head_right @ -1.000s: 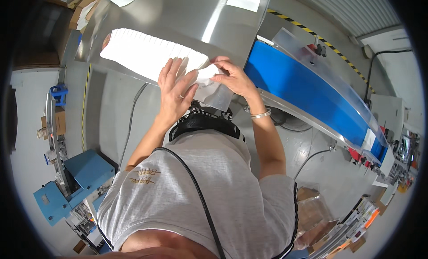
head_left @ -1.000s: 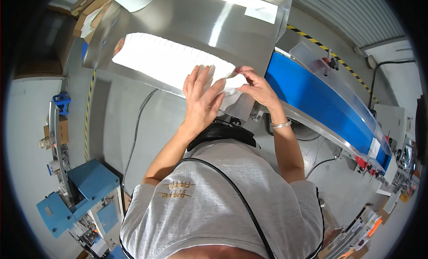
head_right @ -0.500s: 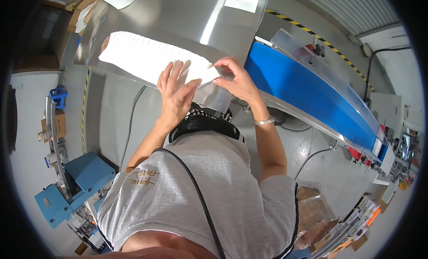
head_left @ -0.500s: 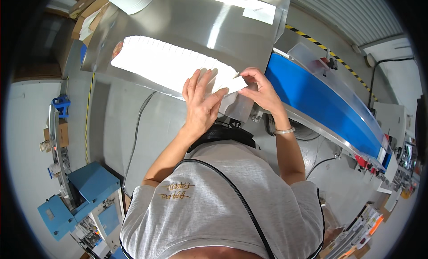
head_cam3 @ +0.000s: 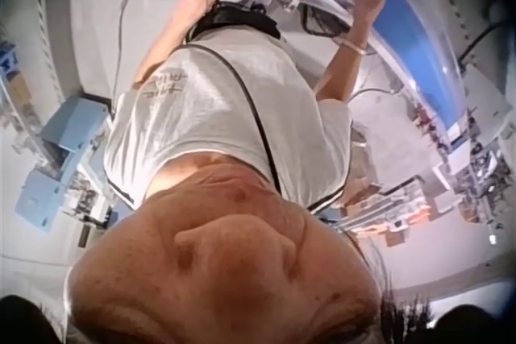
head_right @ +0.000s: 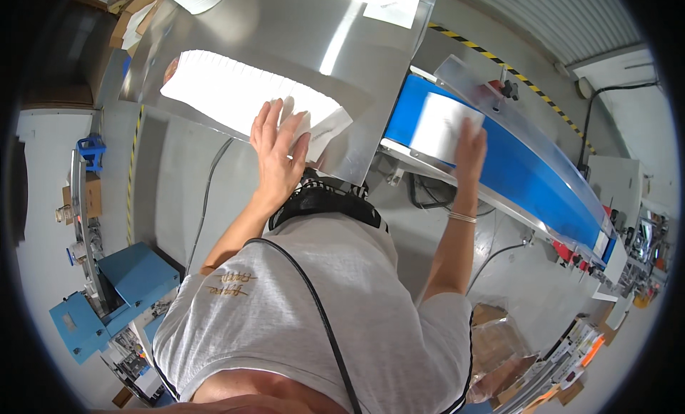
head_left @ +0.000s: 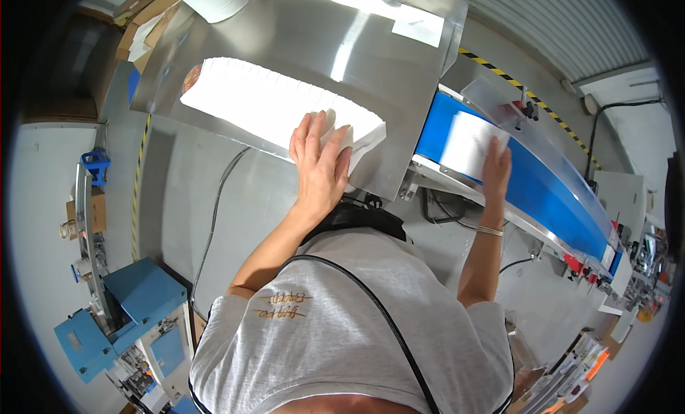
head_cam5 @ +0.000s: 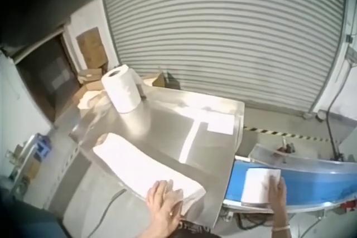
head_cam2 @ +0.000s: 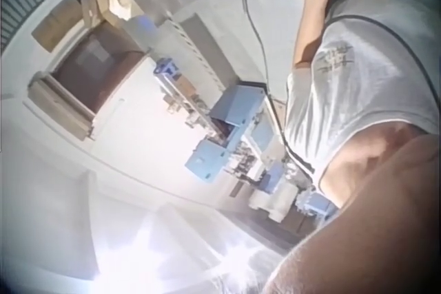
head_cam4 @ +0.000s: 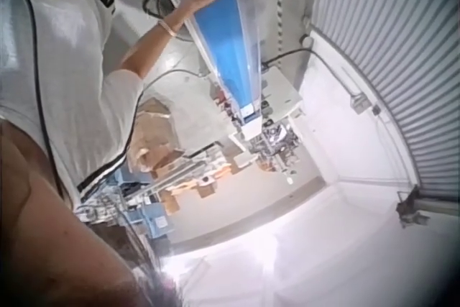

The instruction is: Loading stacks of paper napkins into a packaging machine conveyor belt.

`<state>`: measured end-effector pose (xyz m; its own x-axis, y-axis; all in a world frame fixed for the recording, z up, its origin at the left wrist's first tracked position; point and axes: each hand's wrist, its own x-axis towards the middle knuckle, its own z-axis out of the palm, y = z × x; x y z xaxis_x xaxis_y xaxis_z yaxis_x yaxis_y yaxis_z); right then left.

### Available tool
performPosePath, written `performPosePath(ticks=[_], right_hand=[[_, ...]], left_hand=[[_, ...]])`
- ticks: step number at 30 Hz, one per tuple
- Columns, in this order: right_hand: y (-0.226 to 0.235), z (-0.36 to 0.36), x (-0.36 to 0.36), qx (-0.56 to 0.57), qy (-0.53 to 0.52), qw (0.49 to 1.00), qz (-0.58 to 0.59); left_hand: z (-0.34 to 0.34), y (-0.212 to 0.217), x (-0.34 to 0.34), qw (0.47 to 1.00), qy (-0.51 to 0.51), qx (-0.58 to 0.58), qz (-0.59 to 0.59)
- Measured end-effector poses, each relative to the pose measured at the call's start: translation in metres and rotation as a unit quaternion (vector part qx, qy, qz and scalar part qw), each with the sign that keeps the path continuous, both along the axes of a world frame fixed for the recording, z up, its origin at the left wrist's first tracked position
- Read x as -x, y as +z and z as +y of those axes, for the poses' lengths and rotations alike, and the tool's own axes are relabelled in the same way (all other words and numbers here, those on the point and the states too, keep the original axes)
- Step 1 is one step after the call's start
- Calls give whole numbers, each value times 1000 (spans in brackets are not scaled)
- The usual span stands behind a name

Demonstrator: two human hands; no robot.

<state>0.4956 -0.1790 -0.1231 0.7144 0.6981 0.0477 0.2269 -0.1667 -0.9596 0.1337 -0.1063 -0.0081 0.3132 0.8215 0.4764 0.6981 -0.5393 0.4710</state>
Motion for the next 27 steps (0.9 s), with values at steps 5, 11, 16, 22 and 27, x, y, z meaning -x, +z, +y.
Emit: performPosePath(ticks=[5, 11, 16, 22, 27], right_hand=[[43, -14, 2, 230, -169, 844, -455], [96, 30, 87, 54, 275, 948, -150], [102, 67, 146, 47, 462, 885, 20], [88, 59, 132, 115, 408, 902, 79], [39, 19, 45, 47, 93, 994, -45]], left_hand=[[-1, -4, 6, 999, -13, -36, 15], [2, -11, 7, 997, -38, -70, 20], [1, 1, 9, 997, -65, -33, 35], [2, 5, 6, 1000, 0, -2, -27], [10, -9, 14, 1000, -8, -20, -2]])
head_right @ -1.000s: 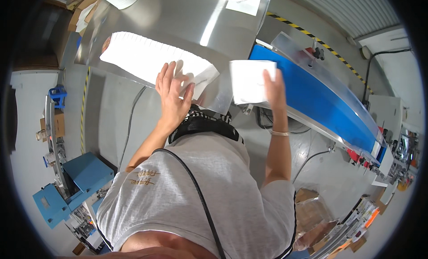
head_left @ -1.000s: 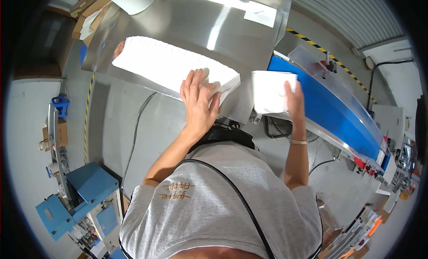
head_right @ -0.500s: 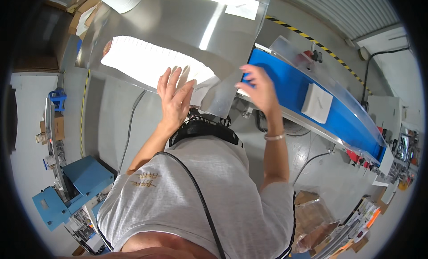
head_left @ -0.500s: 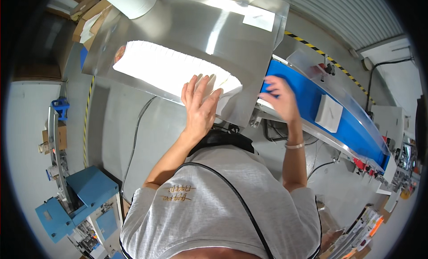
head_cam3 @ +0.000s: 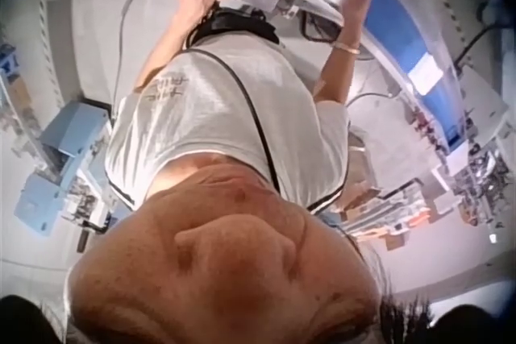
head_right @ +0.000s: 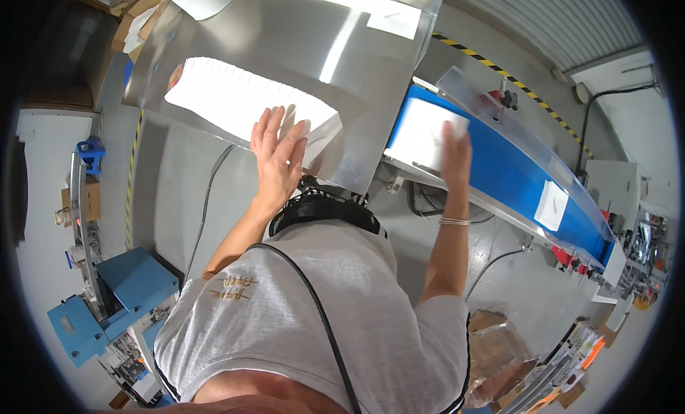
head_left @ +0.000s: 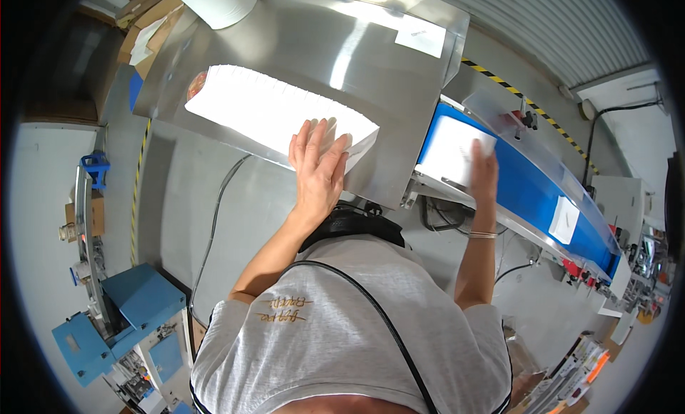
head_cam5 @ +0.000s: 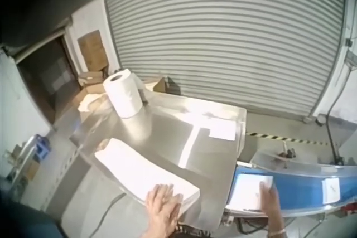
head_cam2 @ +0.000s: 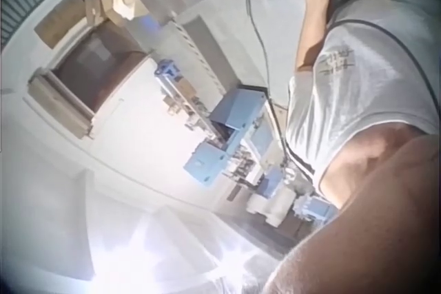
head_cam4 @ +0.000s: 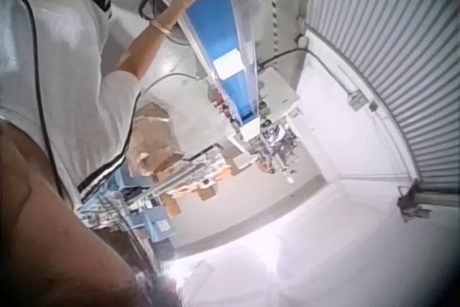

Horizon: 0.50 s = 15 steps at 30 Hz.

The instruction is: Loading stacks of paper napkins into a packaging machine conveyor belt.

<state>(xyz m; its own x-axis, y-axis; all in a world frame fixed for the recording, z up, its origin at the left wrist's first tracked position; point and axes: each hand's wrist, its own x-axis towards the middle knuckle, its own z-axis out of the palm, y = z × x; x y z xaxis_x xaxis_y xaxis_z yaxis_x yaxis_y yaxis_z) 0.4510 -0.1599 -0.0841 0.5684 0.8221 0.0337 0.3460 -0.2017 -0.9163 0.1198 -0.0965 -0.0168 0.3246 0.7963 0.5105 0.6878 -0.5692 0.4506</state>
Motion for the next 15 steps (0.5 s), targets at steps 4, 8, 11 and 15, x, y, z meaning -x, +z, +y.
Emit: performPosePath(ticks=[4, 8, 11, 15], right_hand=[[9, -17, -35, 233, -192, 927, -222], [26, -12, -12, 121, -244, 787, -553], [49, 21, 31, -29, 135, 929, -343], [67, 58, 113, -16, 379, 925, -16]], left_hand=[[2, -2, 1, 999, -5, -33, 2], [2, 0, 1, 1000, -3, -26, 14], [1, 3, 0, 1000, -11, -5, 18], [3, 8, -1, 998, -60, -3, 10]])
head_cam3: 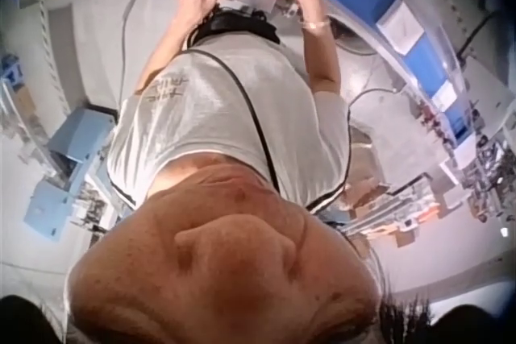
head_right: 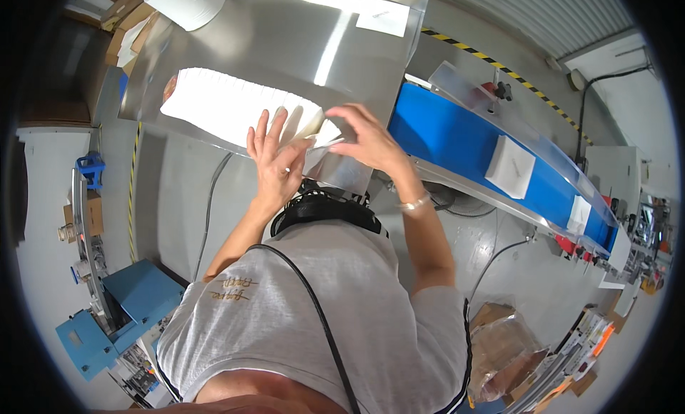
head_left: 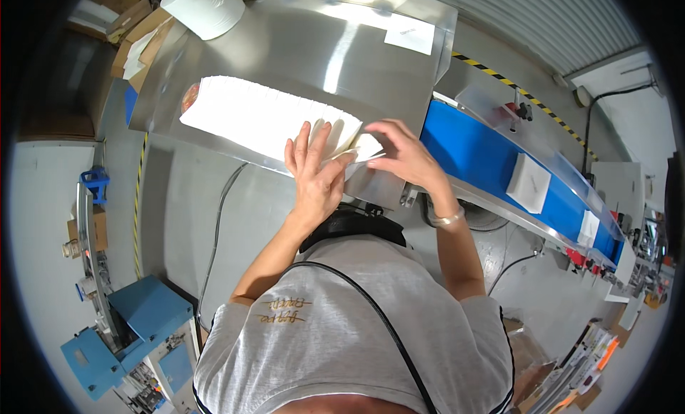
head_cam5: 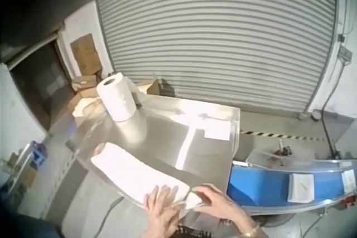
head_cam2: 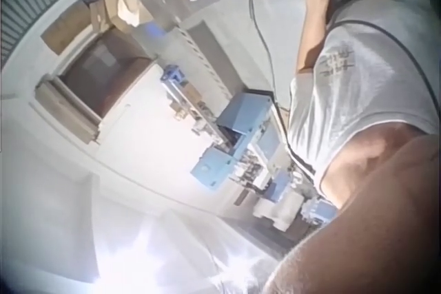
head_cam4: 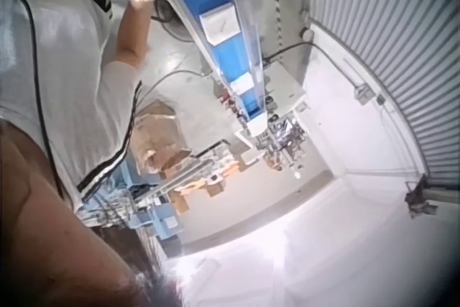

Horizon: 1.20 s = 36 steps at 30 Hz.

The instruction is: Loading stacks of paper napkins into a packaging machine conveyor belt.

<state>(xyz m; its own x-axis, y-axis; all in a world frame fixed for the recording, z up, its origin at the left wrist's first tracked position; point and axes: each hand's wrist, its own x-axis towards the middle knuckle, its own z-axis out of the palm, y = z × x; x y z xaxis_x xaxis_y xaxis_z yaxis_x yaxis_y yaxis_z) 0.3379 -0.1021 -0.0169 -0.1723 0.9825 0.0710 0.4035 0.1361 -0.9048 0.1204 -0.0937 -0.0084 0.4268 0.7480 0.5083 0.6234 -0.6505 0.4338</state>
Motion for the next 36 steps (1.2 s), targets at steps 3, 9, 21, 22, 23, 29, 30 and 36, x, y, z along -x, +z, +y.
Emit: performPosePath(ticks=[3, 9, 21, 22, 23, 29, 30, 36], right_hand=[[-23, 6, 3, -107, 36, 991, -78], [-59, -27, -74, 87, -353, 932, -11], [-6, -19, -44, 40, -135, 988, -65], [-1, -7, -24, 71, -55, 996, 5], [2, 6, -5, 57, -11, 998, 16], [-16, 23, 5, 22, 12, 998, -50], [-6, 15, 1, 194, -27, 980, 44], [-67, -34, -94, 64, -422, 904, 33]], left_hand=[[-1, 10, 1, 1000, 6, 24, -3], [10, -6, 10, 998, 66, -9, -6], [10, 2, 12, 999, 30, 43, -4], [11, 3, 12, 999, 25, 43, -6], [11, 4, 12, 999, 14, 44, -4], [14, 7, 16, 998, 36, 51, -11], [16, 2, 19, 996, 68, 48, -18], [22, -5, 25, 997, 66, 17, -20]])
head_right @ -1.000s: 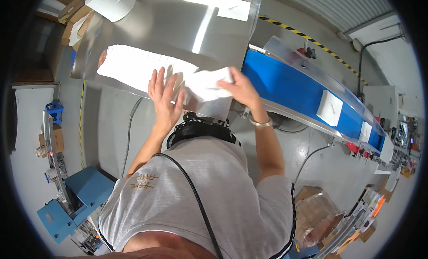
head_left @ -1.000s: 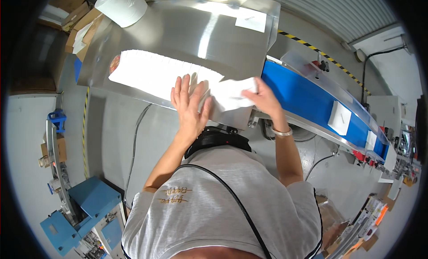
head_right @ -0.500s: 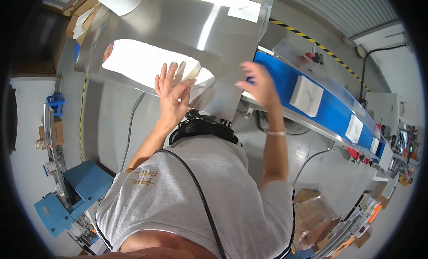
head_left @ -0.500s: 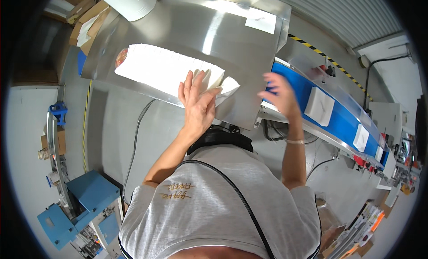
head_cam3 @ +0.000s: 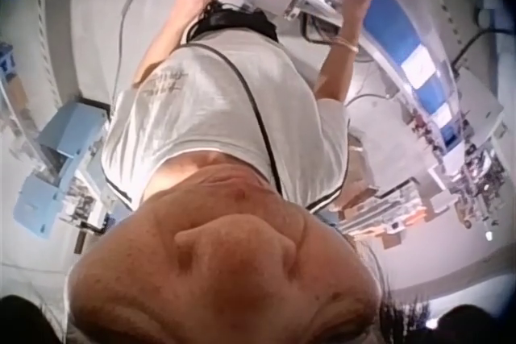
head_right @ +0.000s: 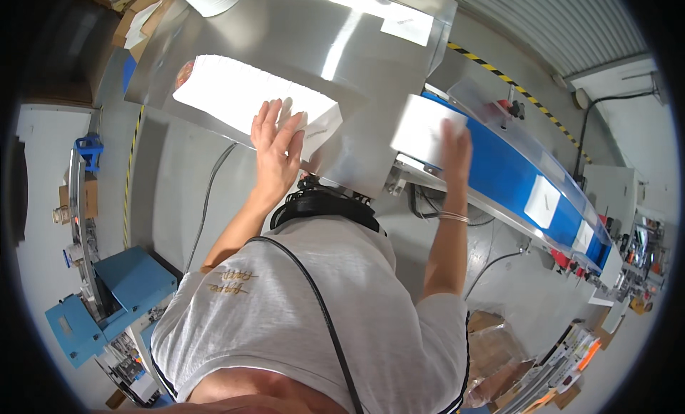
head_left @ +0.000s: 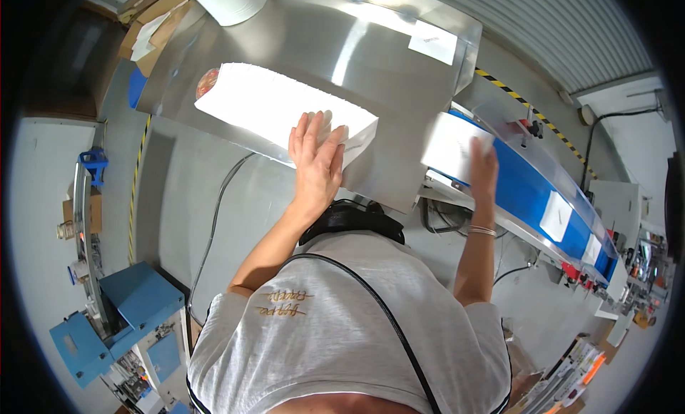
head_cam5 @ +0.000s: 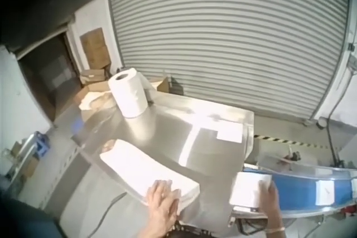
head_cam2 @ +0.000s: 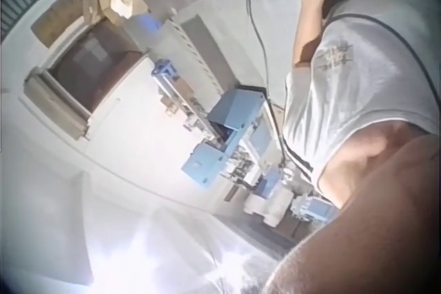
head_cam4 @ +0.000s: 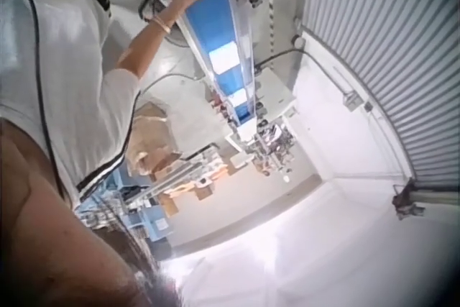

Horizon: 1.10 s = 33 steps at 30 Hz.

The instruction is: Loading stacks of paper napkins into a packaging machine conveyor belt.

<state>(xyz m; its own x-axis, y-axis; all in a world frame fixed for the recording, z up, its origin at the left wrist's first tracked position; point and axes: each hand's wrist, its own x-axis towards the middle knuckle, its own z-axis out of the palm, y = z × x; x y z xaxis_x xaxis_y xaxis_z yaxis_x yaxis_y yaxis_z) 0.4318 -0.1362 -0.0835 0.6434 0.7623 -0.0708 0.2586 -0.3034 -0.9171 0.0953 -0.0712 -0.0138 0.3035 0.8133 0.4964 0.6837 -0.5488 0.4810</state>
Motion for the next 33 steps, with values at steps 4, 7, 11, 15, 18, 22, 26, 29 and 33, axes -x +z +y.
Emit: performPosePath(ticks=[4, 7, 11, 15, 18, 22, 26, 29, 33], right_hand=[[8, -19, -34, 149, -112, 970, -156], [14, -18, -22, 110, -130, 808, -564], [54, 26, 46, -39, 257, 956, -135], [71, 68, 111, -12, 403, 915, -26], [50, 78, 118, -92, 485, 854, -163], [53, 47, 100, 37, 304, 937, 170], [5, 10, 31, -25, 80, 995, 54], [7, -9, -16, 96, -58, 988, -109], [11, -15, -17, 162, -156, 850, -476]], left_hand=[[1, -4, 2, 1000, 3, -23, 7], [0, -3, 2, 1000, -3, -24, 15], [0, 2, 2, 999, -22, -3, 23], [0, 7, 3, 999, -41, 6, 34], [0, 15, 3, 998, -54, 18, 24], [8, 5, 5, 999, 22, 11, -29], [12, -2, 9, 1000, 15, -11, -11], [12, 0, 10, 1000, 17, -14, -5], [13, -2, 11, 1000, 10, -30, -2]])
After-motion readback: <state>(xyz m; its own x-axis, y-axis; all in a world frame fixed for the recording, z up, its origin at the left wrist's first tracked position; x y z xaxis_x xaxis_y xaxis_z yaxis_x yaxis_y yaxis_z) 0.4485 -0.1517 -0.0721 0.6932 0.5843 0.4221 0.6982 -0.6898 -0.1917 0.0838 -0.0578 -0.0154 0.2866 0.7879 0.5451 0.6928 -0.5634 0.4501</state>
